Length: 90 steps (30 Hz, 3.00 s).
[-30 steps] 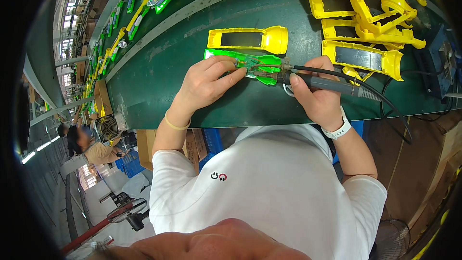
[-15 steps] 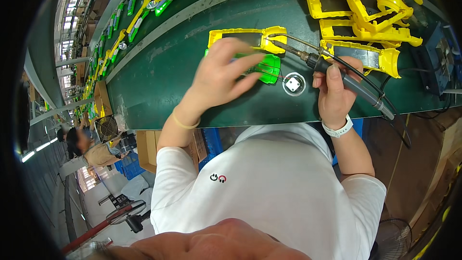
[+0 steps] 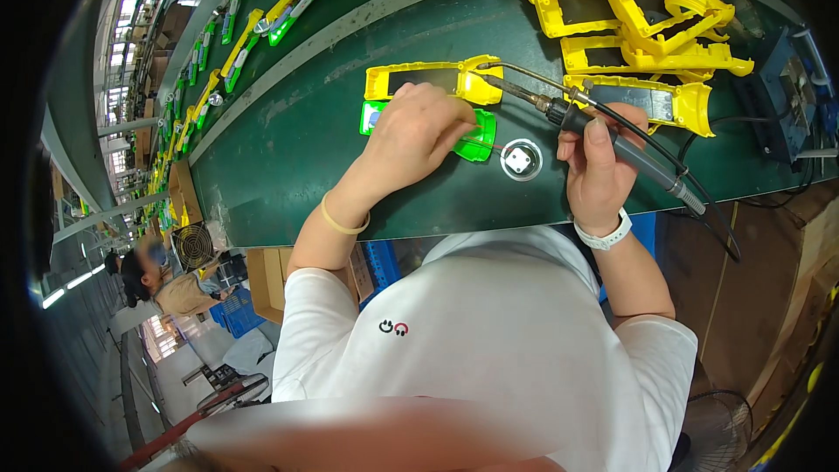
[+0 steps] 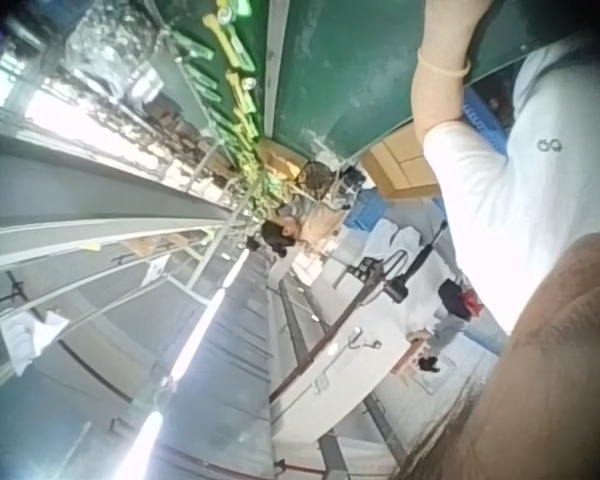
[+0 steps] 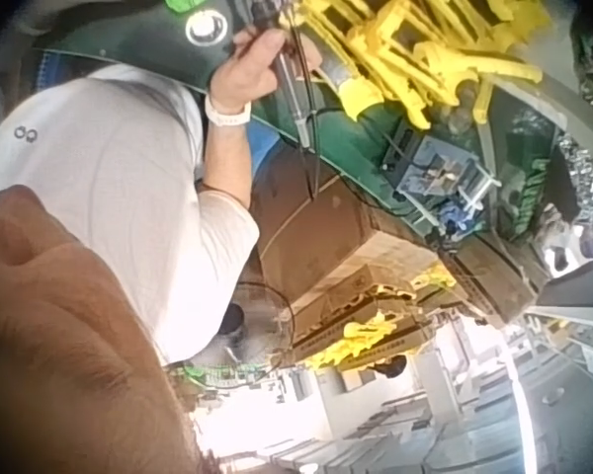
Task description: Soldering wires to electronic components for handheld lamps on a factory assembly line.
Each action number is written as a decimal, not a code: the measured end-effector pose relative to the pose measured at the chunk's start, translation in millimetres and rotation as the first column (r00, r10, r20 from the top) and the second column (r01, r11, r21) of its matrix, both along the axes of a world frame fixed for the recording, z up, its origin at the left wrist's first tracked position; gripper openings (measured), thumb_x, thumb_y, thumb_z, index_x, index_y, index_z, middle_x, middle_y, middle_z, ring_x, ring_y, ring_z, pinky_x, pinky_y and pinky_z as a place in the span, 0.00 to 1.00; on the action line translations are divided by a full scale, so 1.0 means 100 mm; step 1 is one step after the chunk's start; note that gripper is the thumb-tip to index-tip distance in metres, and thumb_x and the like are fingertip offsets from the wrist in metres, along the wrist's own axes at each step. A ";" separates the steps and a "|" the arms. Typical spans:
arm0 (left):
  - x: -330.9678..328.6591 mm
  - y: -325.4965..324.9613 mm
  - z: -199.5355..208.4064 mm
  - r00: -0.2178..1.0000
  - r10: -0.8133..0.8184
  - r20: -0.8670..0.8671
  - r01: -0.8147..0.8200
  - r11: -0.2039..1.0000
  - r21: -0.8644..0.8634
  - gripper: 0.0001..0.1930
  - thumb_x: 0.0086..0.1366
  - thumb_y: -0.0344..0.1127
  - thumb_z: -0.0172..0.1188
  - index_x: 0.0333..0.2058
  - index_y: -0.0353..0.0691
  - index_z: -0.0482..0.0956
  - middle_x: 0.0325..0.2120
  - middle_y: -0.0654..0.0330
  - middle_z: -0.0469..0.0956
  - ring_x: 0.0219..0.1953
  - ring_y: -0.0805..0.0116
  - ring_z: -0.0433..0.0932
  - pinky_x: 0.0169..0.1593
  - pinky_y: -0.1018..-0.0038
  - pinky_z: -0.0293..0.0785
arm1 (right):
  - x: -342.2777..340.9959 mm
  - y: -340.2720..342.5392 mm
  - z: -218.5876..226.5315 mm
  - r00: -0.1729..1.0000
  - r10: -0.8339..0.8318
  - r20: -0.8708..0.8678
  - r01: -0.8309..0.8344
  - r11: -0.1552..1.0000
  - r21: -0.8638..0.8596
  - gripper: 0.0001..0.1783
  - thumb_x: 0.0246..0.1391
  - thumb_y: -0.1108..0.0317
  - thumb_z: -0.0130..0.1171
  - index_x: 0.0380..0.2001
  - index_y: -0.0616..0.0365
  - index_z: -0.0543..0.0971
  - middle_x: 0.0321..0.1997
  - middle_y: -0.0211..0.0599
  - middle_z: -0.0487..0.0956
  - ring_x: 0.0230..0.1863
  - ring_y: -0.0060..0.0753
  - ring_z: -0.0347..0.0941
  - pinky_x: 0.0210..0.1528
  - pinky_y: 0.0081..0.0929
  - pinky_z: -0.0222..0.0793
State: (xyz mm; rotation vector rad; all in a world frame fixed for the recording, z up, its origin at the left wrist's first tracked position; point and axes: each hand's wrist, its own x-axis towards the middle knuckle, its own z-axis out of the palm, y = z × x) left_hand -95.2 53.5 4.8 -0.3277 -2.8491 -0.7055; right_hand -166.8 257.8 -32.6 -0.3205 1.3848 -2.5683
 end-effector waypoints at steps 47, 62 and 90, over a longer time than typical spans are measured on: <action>-0.15 -0.20 0.01 0.975 0.223 -0.007 -0.220 0.956 -0.196 0.05 0.51 0.30 0.56 0.21 0.36 0.75 0.19 0.52 0.71 0.24 0.53 0.73 0.28 0.63 0.70 | -0.36 -0.25 0.28 0.950 0.234 -0.208 -0.154 0.927 0.341 0.12 0.56 0.69 0.55 0.36 0.60 0.63 0.26 0.36 0.73 0.23 0.18 0.71 0.20 0.12 0.63; -0.09 -0.05 -0.06 0.978 0.205 0.039 -0.189 0.951 -0.245 0.06 0.53 0.34 0.57 0.24 0.38 0.77 0.21 0.55 0.74 0.27 0.56 0.75 0.31 0.63 0.71 | -0.31 -0.45 0.22 0.942 0.309 -0.127 -0.244 0.896 0.371 0.15 0.59 0.67 0.51 0.40 0.64 0.60 0.36 0.40 0.72 0.37 0.28 0.76 0.36 0.19 0.75; 0.11 -0.79 0.00 0.955 0.255 0.150 -0.269 0.960 0.075 0.04 0.49 0.27 0.62 0.26 0.40 0.80 0.24 0.60 0.67 0.31 0.65 0.69 0.33 0.72 0.69 | -0.07 -0.69 0.06 0.947 0.310 -0.083 -0.275 0.917 0.290 0.14 0.52 0.74 0.58 0.37 0.61 0.63 0.28 0.30 0.68 0.23 0.16 0.67 0.23 0.14 0.64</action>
